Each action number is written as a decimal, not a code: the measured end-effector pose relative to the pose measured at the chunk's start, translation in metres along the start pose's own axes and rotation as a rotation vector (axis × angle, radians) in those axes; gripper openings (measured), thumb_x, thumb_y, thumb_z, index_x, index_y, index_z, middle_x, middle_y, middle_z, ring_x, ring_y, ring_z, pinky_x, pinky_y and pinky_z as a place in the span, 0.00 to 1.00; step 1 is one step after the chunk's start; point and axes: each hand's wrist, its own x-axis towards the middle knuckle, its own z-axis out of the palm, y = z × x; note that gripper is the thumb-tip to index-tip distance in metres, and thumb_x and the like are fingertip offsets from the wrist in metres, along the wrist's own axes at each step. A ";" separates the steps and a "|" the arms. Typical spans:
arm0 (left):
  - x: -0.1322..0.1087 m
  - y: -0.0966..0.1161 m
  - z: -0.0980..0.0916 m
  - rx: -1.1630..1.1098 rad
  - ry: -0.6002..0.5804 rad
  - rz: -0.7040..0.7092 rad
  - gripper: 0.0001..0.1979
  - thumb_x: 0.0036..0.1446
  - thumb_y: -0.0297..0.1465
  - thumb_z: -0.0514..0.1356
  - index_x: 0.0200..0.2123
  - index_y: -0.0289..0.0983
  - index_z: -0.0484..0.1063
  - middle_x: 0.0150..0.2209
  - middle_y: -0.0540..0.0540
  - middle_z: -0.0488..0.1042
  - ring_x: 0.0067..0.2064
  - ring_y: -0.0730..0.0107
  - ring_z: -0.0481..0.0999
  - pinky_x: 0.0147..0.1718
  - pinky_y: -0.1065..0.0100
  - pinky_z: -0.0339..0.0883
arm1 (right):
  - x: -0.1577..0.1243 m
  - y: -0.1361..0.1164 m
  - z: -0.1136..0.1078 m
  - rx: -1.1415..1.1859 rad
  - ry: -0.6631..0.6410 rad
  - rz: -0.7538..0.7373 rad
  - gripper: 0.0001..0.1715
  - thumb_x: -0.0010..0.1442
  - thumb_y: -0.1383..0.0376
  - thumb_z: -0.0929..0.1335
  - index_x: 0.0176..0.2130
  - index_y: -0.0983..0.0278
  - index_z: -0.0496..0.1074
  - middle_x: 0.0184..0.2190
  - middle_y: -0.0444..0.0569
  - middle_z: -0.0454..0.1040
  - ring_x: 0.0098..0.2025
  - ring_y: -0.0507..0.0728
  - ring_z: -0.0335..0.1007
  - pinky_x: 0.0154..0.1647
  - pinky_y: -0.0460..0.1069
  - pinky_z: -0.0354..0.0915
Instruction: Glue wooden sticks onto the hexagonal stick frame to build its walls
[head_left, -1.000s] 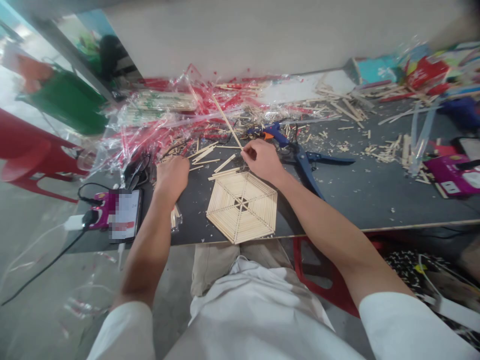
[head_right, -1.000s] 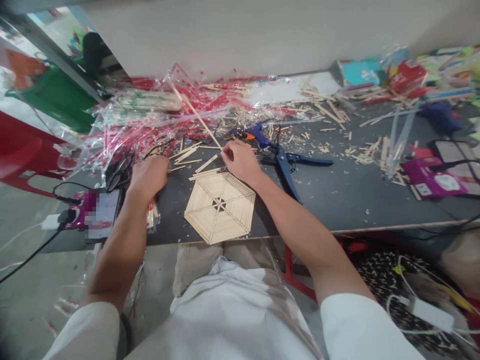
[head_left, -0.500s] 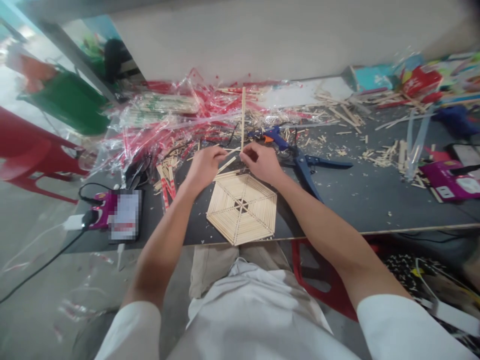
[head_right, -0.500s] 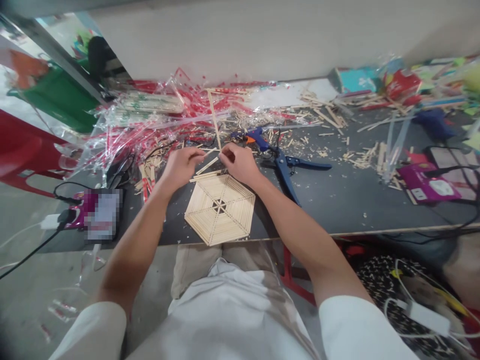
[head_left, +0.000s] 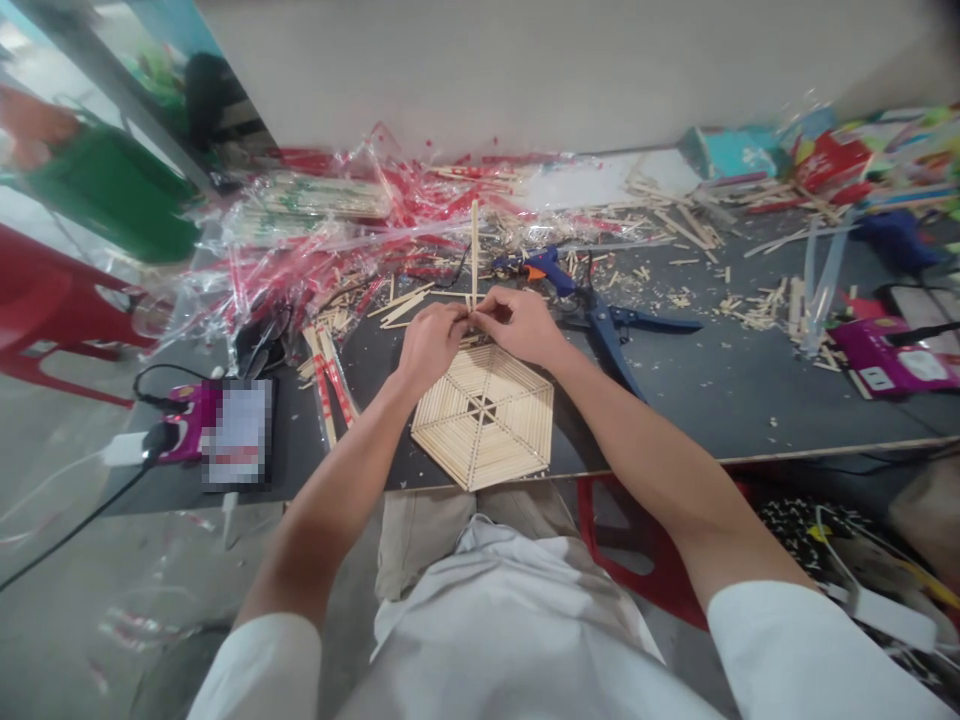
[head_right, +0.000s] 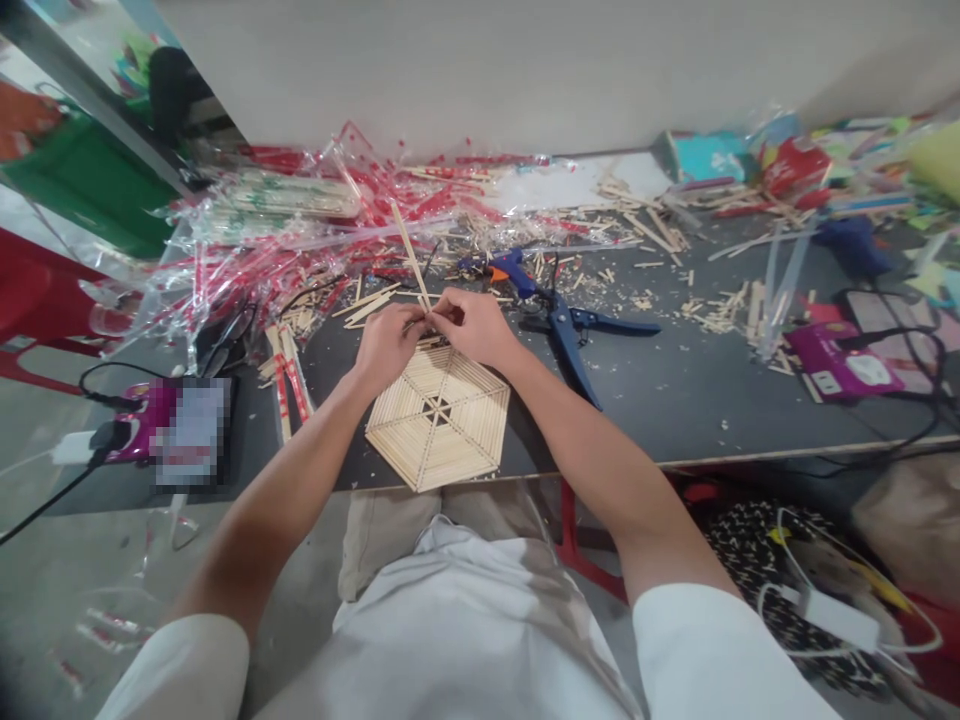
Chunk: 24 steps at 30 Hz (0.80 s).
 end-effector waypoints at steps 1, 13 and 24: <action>0.000 0.000 0.001 0.007 0.002 0.008 0.13 0.68 0.27 0.56 0.43 0.37 0.82 0.46 0.41 0.85 0.49 0.61 0.81 0.50 0.59 0.74 | 0.000 0.001 0.000 0.002 -0.001 0.007 0.17 0.61 0.51 0.72 0.31 0.62 0.74 0.27 0.46 0.77 0.28 0.54 0.67 0.32 0.51 0.61; 0.000 -0.002 -0.003 0.049 -0.060 0.130 0.14 0.69 0.27 0.56 0.39 0.37 0.84 0.42 0.41 0.85 0.48 0.59 0.80 0.52 0.57 0.72 | 0.000 0.000 -0.010 0.093 0.033 -0.051 0.17 0.60 0.51 0.74 0.42 0.60 0.78 0.31 0.45 0.78 0.31 0.54 0.69 0.37 0.52 0.66; 0.001 -0.001 -0.006 0.004 -0.046 0.080 0.10 0.66 0.24 0.58 0.34 0.38 0.78 0.36 0.45 0.82 0.45 0.62 0.79 0.47 0.61 0.72 | -0.003 -0.005 0.001 0.130 -0.007 -0.023 0.13 0.64 0.54 0.71 0.34 0.60 0.72 0.28 0.45 0.76 0.29 0.54 0.69 0.32 0.52 0.65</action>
